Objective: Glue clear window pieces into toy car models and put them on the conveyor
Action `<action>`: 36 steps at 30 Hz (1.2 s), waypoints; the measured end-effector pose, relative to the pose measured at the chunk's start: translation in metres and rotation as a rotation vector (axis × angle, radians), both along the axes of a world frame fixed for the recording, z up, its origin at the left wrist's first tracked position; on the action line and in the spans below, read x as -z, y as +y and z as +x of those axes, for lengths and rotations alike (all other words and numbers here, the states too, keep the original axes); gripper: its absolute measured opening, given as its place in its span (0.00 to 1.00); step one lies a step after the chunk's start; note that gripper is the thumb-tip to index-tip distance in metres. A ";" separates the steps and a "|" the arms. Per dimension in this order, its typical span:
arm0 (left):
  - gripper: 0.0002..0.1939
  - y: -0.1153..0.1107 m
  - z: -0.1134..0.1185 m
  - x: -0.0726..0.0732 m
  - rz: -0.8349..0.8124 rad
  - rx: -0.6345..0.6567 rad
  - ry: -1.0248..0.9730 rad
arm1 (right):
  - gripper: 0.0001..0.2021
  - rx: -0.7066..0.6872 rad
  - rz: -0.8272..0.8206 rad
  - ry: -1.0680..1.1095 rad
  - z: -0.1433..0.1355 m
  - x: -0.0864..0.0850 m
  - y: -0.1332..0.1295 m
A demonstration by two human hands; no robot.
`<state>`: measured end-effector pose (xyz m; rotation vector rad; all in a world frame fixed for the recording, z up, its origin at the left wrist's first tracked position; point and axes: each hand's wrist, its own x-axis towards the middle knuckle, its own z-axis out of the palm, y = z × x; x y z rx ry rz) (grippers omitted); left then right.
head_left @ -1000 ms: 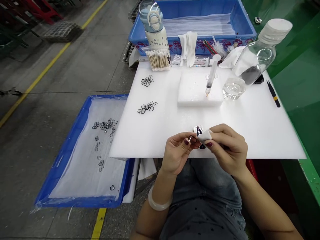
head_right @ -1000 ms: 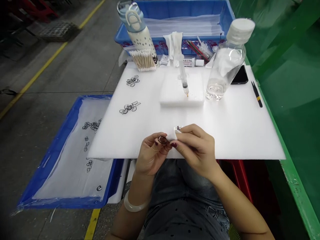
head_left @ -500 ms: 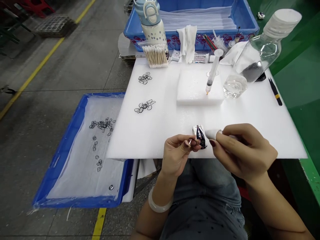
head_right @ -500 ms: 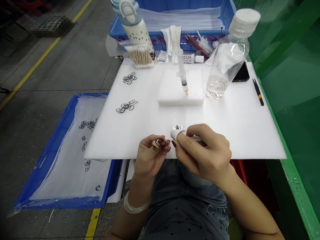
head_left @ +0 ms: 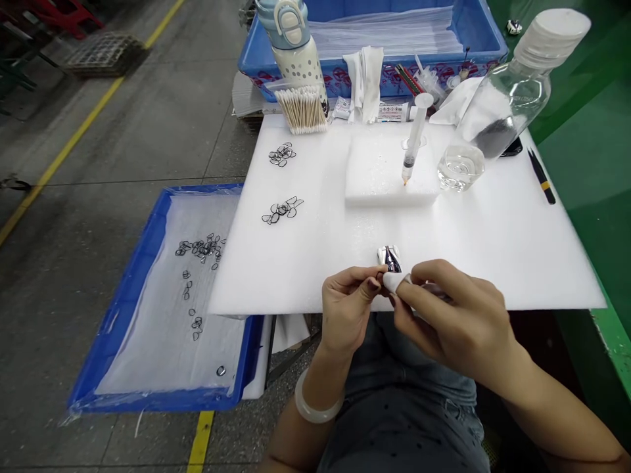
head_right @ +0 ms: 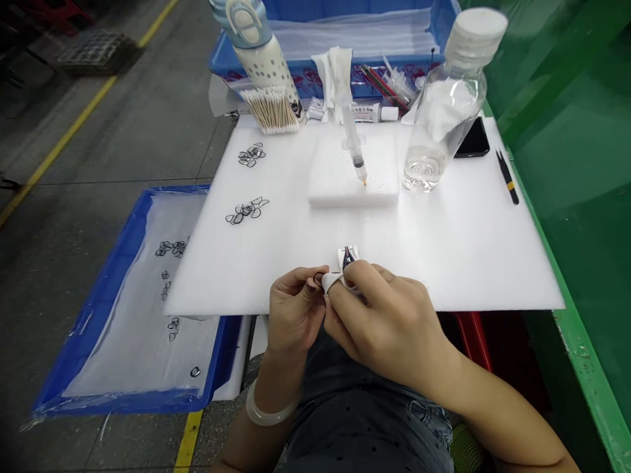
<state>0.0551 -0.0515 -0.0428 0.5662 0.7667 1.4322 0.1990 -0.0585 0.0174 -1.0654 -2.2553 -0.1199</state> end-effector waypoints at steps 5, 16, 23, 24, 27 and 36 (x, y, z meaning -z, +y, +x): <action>0.10 0.000 -0.003 0.001 -0.020 0.048 -0.038 | 0.02 0.085 0.049 0.139 0.008 -0.005 0.003; 0.09 0.000 -0.006 0.004 -0.032 0.031 -0.035 | 0.06 -0.121 -0.018 0.113 -0.009 0.010 0.010; 0.10 0.000 -0.005 0.000 -0.017 0.047 -0.043 | 0.02 -0.073 0.005 -0.020 0.016 -0.005 0.010; 0.10 0.000 -0.005 0.000 -0.023 0.048 -0.044 | 0.01 -0.036 0.019 0.010 0.020 -0.004 0.009; 0.11 0.000 -0.005 -0.001 -0.041 0.050 -0.055 | 0.07 0.034 0.021 0.106 0.024 0.001 0.008; 0.10 0.001 -0.005 -0.001 -0.035 0.042 -0.060 | 0.05 0.029 -0.067 0.250 0.015 0.011 0.005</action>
